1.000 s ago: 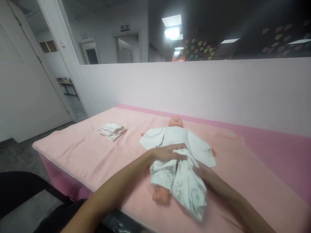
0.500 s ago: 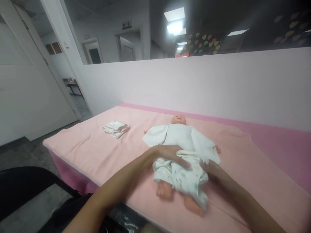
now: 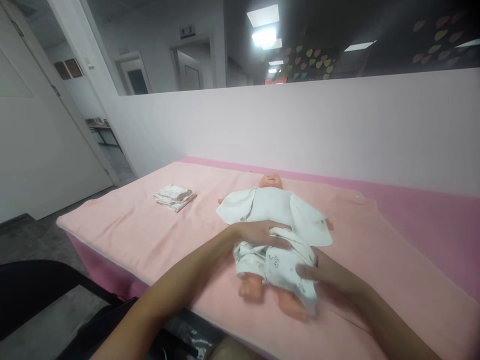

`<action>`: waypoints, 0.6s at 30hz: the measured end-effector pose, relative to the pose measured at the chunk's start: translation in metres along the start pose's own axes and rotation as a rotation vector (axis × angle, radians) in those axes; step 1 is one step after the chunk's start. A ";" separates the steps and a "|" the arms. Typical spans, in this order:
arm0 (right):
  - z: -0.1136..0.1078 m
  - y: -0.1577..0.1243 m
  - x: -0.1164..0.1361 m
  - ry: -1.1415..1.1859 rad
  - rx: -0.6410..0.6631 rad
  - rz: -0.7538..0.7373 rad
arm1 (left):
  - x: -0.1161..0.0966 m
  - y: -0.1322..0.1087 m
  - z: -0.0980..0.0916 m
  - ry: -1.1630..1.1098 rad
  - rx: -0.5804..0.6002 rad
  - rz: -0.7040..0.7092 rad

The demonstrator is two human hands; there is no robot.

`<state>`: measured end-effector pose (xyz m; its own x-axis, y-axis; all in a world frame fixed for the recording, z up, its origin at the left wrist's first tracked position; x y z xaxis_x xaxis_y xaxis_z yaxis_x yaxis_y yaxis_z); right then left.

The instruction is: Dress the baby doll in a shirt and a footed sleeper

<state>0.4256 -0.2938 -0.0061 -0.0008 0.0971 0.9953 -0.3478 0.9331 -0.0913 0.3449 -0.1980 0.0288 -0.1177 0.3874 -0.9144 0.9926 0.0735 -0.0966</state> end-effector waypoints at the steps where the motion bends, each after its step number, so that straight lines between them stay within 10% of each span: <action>1: -0.003 0.001 -0.001 0.012 -0.032 -0.005 | 0.003 0.000 -0.001 -0.015 0.013 -0.015; 10: -0.009 0.002 -0.010 0.103 -0.198 0.056 | 0.031 0.000 -0.006 -0.093 0.096 -0.162; 18: -0.008 0.000 -0.012 -0.028 0.026 -0.032 | 0.015 0.003 -0.005 -0.132 0.064 0.005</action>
<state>0.4329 -0.2921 -0.0184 -0.0152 0.0577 0.9982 -0.3723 0.9262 -0.0592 0.3459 -0.1877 0.0165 -0.1117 0.2631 -0.9583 0.9936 0.0118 -0.1126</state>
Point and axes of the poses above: each hand's wrist, its own y-axis towards the middle knuckle, its own z-axis out of the palm, x = y × z, the point moved 8 cm from there along y, towards the middle knuckle, and after that the axes turned 1 degree about x, right-handed, at the moved point
